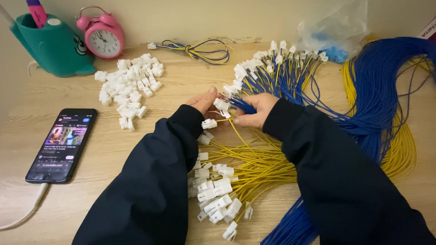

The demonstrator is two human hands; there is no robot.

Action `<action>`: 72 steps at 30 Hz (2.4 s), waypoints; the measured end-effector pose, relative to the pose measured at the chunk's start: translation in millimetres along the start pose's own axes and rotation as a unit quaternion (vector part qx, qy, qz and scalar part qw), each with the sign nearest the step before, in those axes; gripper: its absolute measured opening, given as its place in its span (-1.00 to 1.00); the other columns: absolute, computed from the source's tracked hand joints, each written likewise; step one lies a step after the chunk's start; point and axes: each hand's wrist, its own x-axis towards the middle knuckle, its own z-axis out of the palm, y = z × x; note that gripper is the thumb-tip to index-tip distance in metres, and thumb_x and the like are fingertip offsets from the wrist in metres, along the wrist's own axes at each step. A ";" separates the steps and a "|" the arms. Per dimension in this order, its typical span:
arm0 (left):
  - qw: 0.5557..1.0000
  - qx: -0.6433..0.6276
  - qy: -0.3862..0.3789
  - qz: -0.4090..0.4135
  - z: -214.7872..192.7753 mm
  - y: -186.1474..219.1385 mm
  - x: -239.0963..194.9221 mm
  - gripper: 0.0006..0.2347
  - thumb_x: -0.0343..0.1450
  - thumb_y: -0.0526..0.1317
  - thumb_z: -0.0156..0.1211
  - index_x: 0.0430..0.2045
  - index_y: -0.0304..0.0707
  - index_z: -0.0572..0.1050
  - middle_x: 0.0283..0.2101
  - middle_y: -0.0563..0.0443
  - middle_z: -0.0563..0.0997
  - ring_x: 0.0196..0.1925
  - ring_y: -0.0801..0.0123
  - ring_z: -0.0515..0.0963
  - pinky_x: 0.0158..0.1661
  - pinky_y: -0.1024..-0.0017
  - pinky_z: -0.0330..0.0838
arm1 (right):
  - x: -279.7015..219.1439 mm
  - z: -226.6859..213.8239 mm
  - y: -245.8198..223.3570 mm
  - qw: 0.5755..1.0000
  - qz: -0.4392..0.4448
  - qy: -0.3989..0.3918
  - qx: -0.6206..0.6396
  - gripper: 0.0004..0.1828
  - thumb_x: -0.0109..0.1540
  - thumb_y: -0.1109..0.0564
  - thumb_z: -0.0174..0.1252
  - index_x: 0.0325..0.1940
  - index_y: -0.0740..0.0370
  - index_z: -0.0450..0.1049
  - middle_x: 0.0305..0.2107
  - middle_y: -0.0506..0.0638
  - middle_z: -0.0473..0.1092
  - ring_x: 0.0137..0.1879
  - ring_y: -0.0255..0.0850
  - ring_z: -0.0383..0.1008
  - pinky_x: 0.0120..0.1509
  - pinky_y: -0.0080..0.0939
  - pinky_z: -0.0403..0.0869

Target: The person assembles wire harnesses by inserting the ends of blue and yellow wires into white plastic connectors. They handle the wires and connectors by hand, repeatedly picking up a connector and a wire, then joining them together on a wooden table.

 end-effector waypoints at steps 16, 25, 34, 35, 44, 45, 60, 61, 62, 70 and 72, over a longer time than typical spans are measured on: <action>1.000 -0.011 -0.011 0.012 16.7 37.7 -31.5 -0.64 0.42 0.09 0.09 -0.31 -0.27 0.54 -0.61 -0.19 0.59 -0.29 0.09 0.70 -0.35 0.40 0.64 | 6.1 -1.3 1.6 0.997 0.038 0.042 0.046 -0.65 -0.12 -0.19 0.50 -0.41 -0.08 0.59 -0.68 -0.20 0.45 -0.46 -0.34 0.48 -0.24 -0.46 0.40; 0.998 0.002 -0.049 0.027 -2.8 18.4 -7.3 -0.67 0.45 0.05 0.07 -0.07 -0.15 0.48 -0.44 -0.07 0.62 -0.28 0.24 0.67 -0.28 0.36 0.65 | 13.5 9.9 16.8 0.995 0.032 0.042 0.082 -0.68 -0.10 -0.17 0.52 -0.46 -0.04 0.59 -0.71 -0.14 0.43 -0.53 -0.32 0.44 -0.34 -0.43 0.40; 0.995 0.036 -0.085 0.025 -2.0 8.0 -8.4 -0.65 0.42 -0.13 0.24 0.09 -0.05 0.38 -0.10 -0.13 0.56 -0.28 0.20 0.67 -0.56 0.50 0.61 | 5.2 3.0 3.4 0.988 0.048 0.093 0.111 -0.68 -0.13 -0.10 0.57 -0.48 -0.02 0.59 -0.74 -0.12 0.41 -0.59 -0.33 0.42 -0.39 -0.48 0.40; 0.995 0.058 -0.071 0.041 -2.5 4.9 -5.2 -0.67 0.39 -0.18 0.29 0.01 -0.14 0.42 -0.19 -0.12 0.57 -0.35 0.26 0.66 -0.56 0.53 0.61 | 5.6 3.4 2.2 0.992 0.036 0.079 0.089 -0.65 -0.14 -0.12 0.57 -0.43 -0.03 0.59 -0.67 -0.10 0.44 -0.51 -0.29 0.45 -0.29 -0.39 0.43; 0.997 0.059 -0.033 0.047 6.0 8.9 -12.7 -0.79 0.39 -0.28 0.26 -0.13 -0.25 0.48 -0.38 -0.09 0.56 -0.56 0.37 0.61 -0.72 0.63 0.47 | -15.5 -3.5 -28.2 0.940 0.031 0.071 0.333 -0.70 0.19 0.03 0.29 -0.39 0.27 0.38 -0.68 0.04 0.34 -0.77 -0.34 0.21 -0.75 -0.44 0.21; 0.997 0.055 -0.027 0.043 3.3 5.7 -10.1 -0.81 0.39 -0.30 0.24 -0.14 -0.24 0.50 -0.39 -0.05 0.55 -0.57 0.37 0.61 -0.72 0.63 0.47 | -15.6 -5.0 -31.1 0.935 0.026 0.075 0.345 -0.70 0.23 0.04 0.24 -0.43 0.26 0.34 -0.69 0.05 0.32 -0.78 -0.32 0.20 -0.76 -0.43 0.19; 0.998 0.019 -0.046 0.023 0.8 6.6 -9.4 -0.75 0.41 -0.30 0.18 -0.03 -0.26 0.44 -0.27 -0.12 0.55 -0.51 0.35 0.65 -0.67 0.63 0.54 | -6.8 3.1 -23.9 0.919 0.021 0.179 0.352 -0.71 0.04 0.24 0.39 -0.57 0.36 0.37 -0.76 0.05 0.22 -0.68 -0.32 0.21 -0.64 -0.38 0.23; 0.999 0.019 -0.046 0.023 0.4 7.5 -9.8 -0.75 0.41 -0.30 0.18 -0.03 -0.26 0.44 -0.27 -0.12 0.55 -0.51 0.35 0.65 -0.67 0.63 0.54 | -7.7 0.4 -27.0 0.919 0.021 0.178 0.352 -0.71 0.04 0.24 0.39 -0.57 0.36 0.37 -0.76 0.05 0.22 -0.68 -0.32 0.21 -0.64 -0.38 0.23; 0.999 0.015 -0.047 0.016 0.0 8.4 -10.2 -0.75 0.41 -0.31 0.16 -0.03 -0.27 0.44 -0.26 -0.14 0.56 -0.48 0.33 0.66 -0.67 0.62 0.54 | -8.6 -2.1 -29.9 0.926 0.022 0.188 0.327 -0.74 0.03 0.23 0.40 -0.56 0.33 0.40 -0.76 0.03 0.24 -0.66 -0.33 0.21 -0.62 -0.37 0.24; 0.998 0.011 -0.062 0.010 -7.0 1.3 -2.4 -0.76 0.43 -0.29 0.16 -0.03 -0.25 0.43 -0.24 -0.20 0.61 -0.42 0.26 0.68 -0.64 0.54 0.55 | -16.1 -4.5 -36.4 0.913 0.047 0.209 0.346 -0.72 0.01 0.24 0.38 -0.61 0.29 0.36 -0.77 -0.06 0.09 -0.63 -0.36 0.22 -0.56 -0.41 0.28; 0.998 0.023 -0.050 0.001 -8.6 -2.5 1.1 -0.75 0.40 -0.26 0.21 -0.05 -0.28 0.45 -0.29 -0.16 0.59 -0.42 0.33 0.67 -0.63 0.61 0.56 | 5.2 -2.5 -4.6 0.942 0.059 0.213 0.252 -0.80 -0.09 0.11 0.47 -0.56 0.14 0.55 -0.81 -0.03 0.27 -0.62 -0.37 0.29 -0.53 -0.34 0.34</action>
